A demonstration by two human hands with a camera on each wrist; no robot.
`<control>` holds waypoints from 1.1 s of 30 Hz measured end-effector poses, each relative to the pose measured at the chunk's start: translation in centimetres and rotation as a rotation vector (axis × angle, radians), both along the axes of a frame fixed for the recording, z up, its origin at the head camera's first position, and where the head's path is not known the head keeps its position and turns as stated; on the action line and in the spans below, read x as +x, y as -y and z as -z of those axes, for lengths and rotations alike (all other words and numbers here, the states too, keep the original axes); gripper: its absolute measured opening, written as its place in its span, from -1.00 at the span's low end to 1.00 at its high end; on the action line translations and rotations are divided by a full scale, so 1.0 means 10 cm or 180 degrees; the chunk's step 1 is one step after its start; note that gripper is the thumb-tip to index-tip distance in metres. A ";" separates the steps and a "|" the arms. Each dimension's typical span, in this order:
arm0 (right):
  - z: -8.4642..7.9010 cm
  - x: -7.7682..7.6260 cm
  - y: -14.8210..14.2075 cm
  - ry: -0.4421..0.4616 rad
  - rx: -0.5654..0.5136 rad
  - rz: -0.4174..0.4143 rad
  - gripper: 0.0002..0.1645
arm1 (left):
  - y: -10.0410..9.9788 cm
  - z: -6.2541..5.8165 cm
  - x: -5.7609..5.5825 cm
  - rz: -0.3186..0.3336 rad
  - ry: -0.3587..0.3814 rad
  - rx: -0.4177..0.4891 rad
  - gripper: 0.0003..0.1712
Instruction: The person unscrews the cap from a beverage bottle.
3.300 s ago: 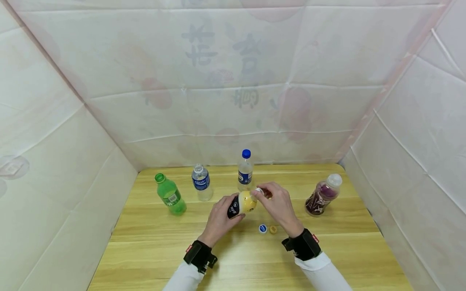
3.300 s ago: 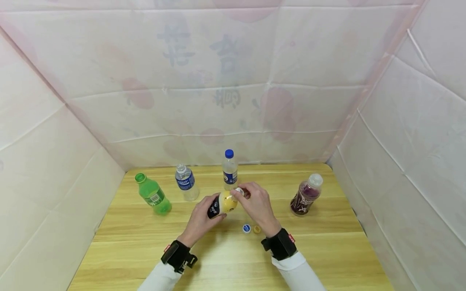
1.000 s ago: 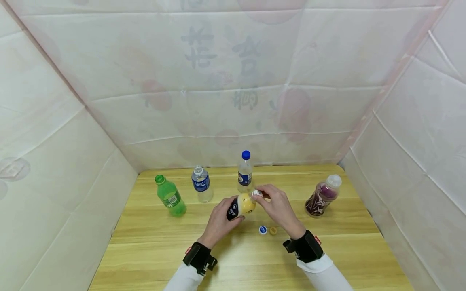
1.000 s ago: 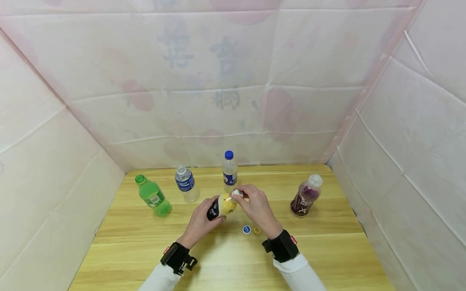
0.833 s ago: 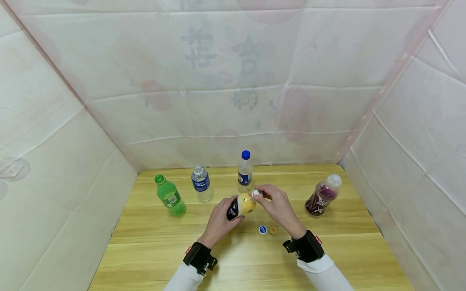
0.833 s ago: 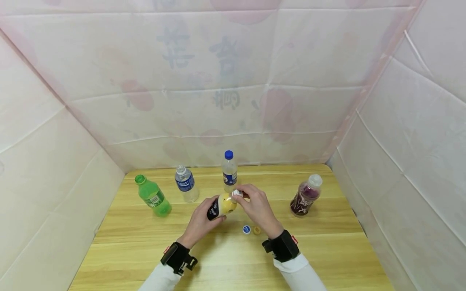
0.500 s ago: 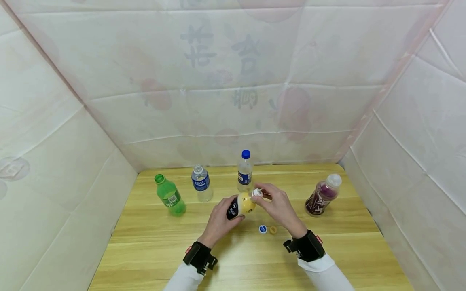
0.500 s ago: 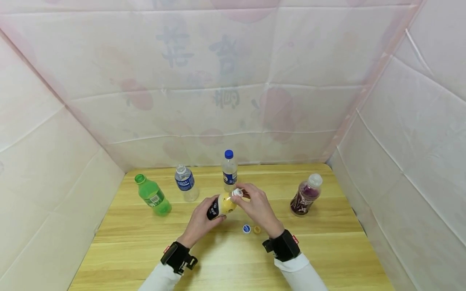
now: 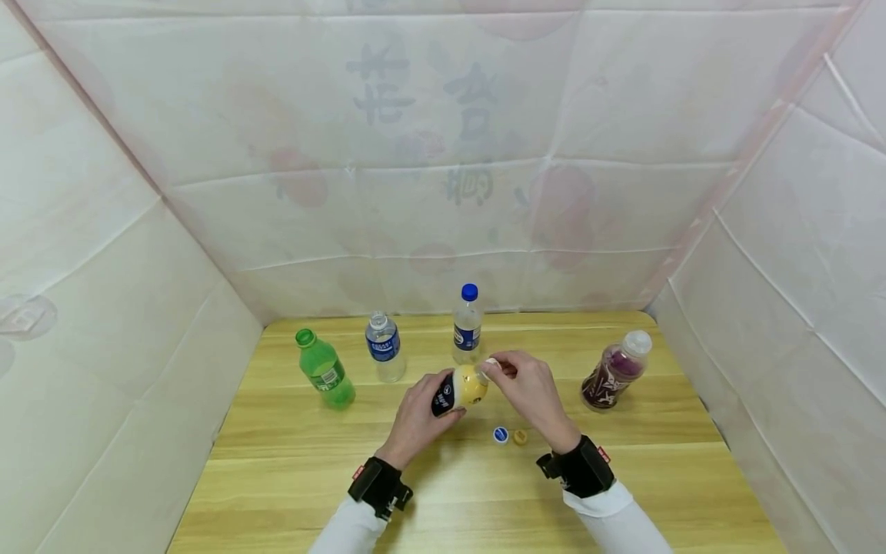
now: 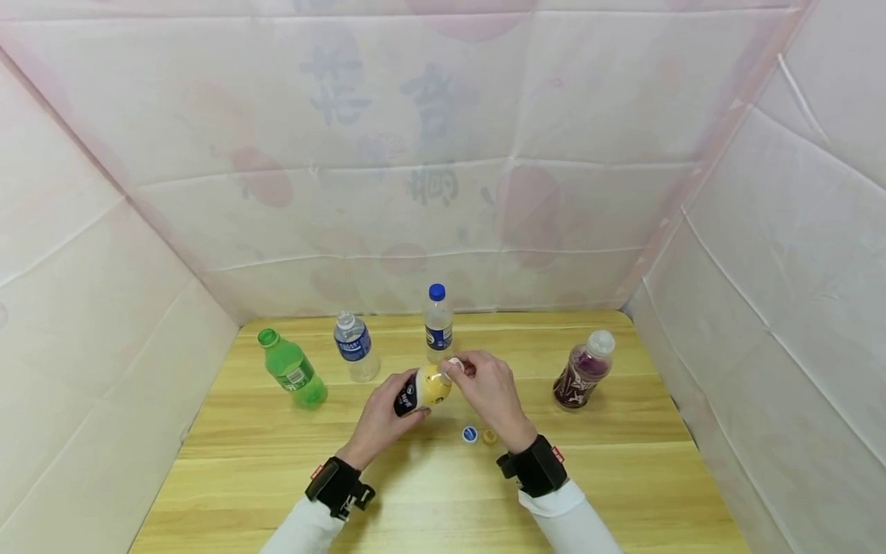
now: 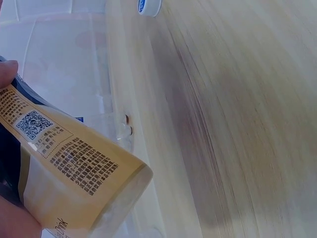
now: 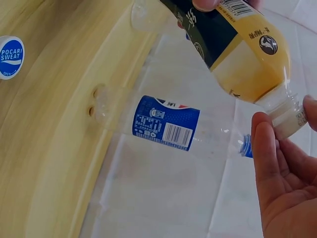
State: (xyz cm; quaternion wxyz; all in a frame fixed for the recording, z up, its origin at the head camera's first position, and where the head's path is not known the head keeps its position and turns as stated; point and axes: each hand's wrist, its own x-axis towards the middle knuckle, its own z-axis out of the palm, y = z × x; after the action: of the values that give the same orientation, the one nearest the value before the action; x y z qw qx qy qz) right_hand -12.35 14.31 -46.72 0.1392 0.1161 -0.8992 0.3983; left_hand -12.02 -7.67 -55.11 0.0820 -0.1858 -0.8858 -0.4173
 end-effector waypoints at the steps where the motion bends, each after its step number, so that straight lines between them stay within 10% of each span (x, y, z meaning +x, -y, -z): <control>1: -0.01 0.00 0.00 0.0006 -0.0006 -0.0014 -0.60 | 0.00 0.00 0.00 0.0001 0.0003 0.0004 -0.16; 33: 0.02 0.04 -0.13 0.0018 -0.0143 -0.0817 -0.55 | 0.02 0.02 0.00 0.0129 0.0088 0.0061 -0.18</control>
State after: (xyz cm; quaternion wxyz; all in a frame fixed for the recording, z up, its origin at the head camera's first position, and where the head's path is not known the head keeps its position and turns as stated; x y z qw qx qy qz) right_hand -11.95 15.65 -46.92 0.0871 0.2260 -0.8682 0.4332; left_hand -11.98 -7.89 -55.30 0.0631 -0.1971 -0.8788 -0.4299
